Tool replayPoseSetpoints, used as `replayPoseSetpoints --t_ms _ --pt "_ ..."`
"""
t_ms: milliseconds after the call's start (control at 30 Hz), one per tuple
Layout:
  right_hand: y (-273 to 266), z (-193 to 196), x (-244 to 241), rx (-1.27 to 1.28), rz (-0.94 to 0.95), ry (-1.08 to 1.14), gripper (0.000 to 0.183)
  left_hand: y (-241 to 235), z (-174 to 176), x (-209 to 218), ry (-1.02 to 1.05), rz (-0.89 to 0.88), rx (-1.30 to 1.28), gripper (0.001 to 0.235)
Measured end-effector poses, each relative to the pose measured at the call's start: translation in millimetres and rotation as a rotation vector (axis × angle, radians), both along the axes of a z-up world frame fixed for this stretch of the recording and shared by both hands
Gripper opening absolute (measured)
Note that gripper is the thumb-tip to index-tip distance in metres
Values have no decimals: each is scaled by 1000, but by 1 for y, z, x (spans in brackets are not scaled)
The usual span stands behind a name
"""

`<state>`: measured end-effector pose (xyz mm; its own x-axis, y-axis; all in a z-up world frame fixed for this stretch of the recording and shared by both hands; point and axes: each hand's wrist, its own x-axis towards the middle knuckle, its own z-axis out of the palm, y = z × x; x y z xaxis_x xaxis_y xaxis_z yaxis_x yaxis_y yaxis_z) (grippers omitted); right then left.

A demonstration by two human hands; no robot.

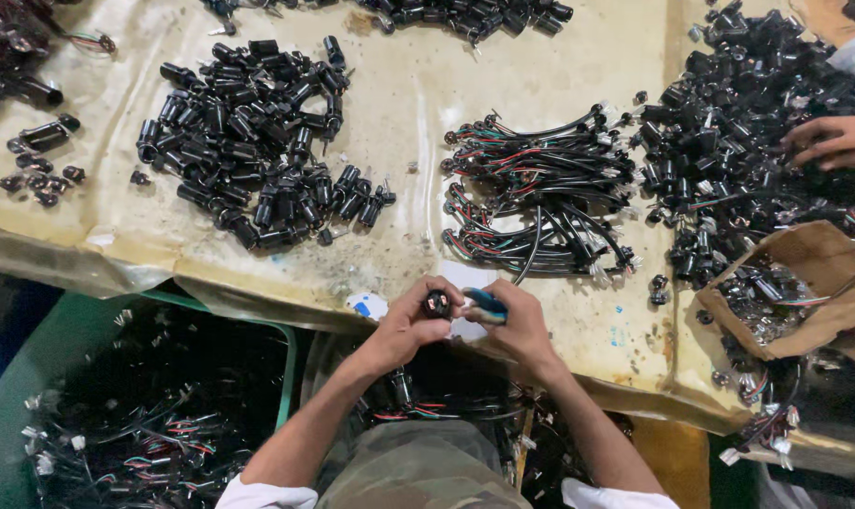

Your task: The person repeatedly picks up black cylindrical components and wire harnesses from a table, uses pliers to crimp or secure the wires to the components, and places the assembled units into a green bin below. The process is continuous and repetitive throughout the clip.

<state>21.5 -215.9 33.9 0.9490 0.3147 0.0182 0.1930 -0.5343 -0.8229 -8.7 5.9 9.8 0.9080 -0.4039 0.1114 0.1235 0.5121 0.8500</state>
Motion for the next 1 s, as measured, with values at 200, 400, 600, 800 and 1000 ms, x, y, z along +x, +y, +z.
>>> replayPoseSetpoints --t_ms 200,400,600,800,1000 --pt "-30 70 -23 582 243 -251 21 -5 21 -25 -182 -65 413 25" --pt "-9 81 -24 256 641 -1 23 -14 29 -33 -477 -165 572 23" --pt "24 58 -39 339 278 66 24 2 38 -29 -465 -62 580 18" --pt "12 43 -48 222 360 83 32 4 49 -32 -417 -196 630 25" --pt "26 45 -62 382 218 184 29 8 41 -48 -325 -75 642 24"
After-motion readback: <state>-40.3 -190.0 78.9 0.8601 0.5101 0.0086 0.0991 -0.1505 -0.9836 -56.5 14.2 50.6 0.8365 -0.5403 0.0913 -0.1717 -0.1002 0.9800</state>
